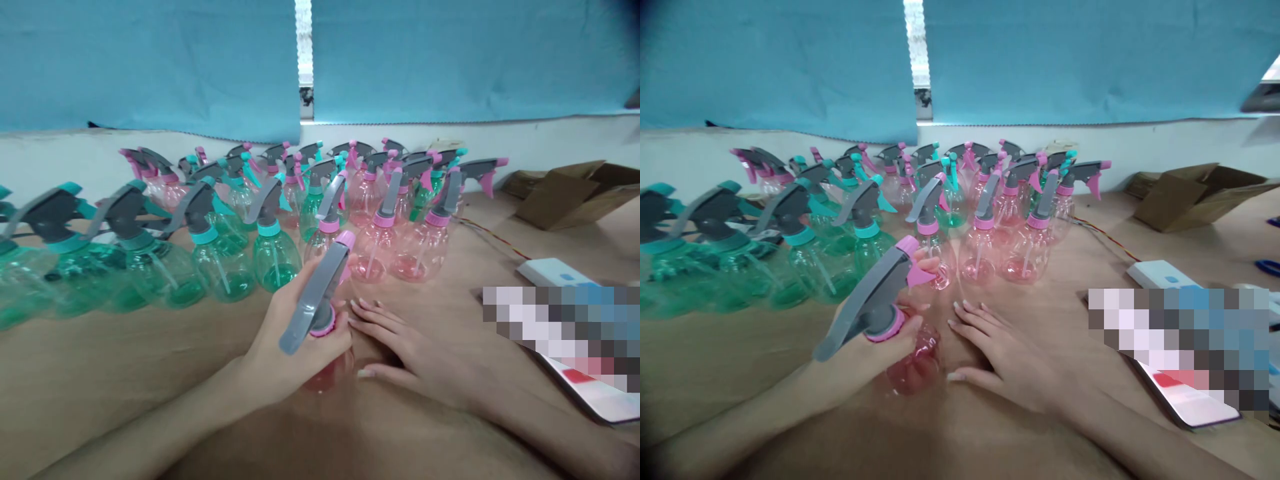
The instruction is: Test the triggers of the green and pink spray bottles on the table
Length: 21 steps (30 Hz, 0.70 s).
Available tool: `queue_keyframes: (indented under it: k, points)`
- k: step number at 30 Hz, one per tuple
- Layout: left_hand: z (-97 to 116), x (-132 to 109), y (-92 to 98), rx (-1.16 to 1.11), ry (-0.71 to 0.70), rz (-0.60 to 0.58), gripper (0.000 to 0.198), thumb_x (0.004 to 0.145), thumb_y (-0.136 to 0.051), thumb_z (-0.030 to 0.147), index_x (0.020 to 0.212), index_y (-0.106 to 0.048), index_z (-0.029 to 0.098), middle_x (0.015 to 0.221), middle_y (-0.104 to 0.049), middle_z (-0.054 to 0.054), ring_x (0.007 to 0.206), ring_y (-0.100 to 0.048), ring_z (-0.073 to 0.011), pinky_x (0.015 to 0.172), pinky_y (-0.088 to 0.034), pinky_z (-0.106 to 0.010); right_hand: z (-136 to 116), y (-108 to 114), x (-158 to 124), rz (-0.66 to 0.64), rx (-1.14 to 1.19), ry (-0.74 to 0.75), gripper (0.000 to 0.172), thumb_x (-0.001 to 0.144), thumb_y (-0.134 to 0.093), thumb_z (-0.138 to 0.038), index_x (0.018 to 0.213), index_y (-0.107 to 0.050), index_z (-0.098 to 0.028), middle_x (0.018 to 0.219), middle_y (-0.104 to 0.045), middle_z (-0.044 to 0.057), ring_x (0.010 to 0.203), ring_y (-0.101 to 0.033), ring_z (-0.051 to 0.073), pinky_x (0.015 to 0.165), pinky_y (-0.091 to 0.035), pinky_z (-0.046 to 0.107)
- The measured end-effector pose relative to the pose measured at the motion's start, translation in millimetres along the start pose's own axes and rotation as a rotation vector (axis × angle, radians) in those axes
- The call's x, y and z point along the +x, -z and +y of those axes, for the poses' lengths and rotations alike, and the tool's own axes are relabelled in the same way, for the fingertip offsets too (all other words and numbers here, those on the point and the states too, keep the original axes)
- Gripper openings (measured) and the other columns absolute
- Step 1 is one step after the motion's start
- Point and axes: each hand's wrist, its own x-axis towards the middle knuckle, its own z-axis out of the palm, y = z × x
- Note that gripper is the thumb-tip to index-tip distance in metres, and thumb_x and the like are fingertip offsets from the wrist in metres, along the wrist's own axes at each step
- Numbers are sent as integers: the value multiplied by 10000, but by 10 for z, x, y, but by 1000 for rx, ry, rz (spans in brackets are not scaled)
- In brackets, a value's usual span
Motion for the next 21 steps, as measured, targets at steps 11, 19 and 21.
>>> queue_keyframes:
  k: [11,19,21]
  points:
    - [-6,-27,12,-29,-50,6,596,778,-587,132,1319,-429,327,861,-647,31,719,-644,-146,677,-544,-257,-5,6,2,-19,-36,-10,699,903,-495,-586,1477,-340,-219,1557,-288,64,1440,-229,259,1159,-254,508]
    - [-10,-21,12,-7,-47,7,563,779,-576,162,1292,-413,327,774,-586,52,628,-606,-137,621,-528,-248,23,-15,9,-17,-40,9,712,901,-503,-582,1486,-319,-221,1560,-284,59,1440,-229,258,1175,-207,510]
    - [-6,-14,17,-2,-58,4,565,778,-568,161,1294,-402,323,817,-601,40,652,-620,-142,640,-531,-257,28,-17,9,-23,-51,12,717,900,-499,-587,1489,-311,-223,1562,-281,55,1440,-230,251,1176,-204,505]
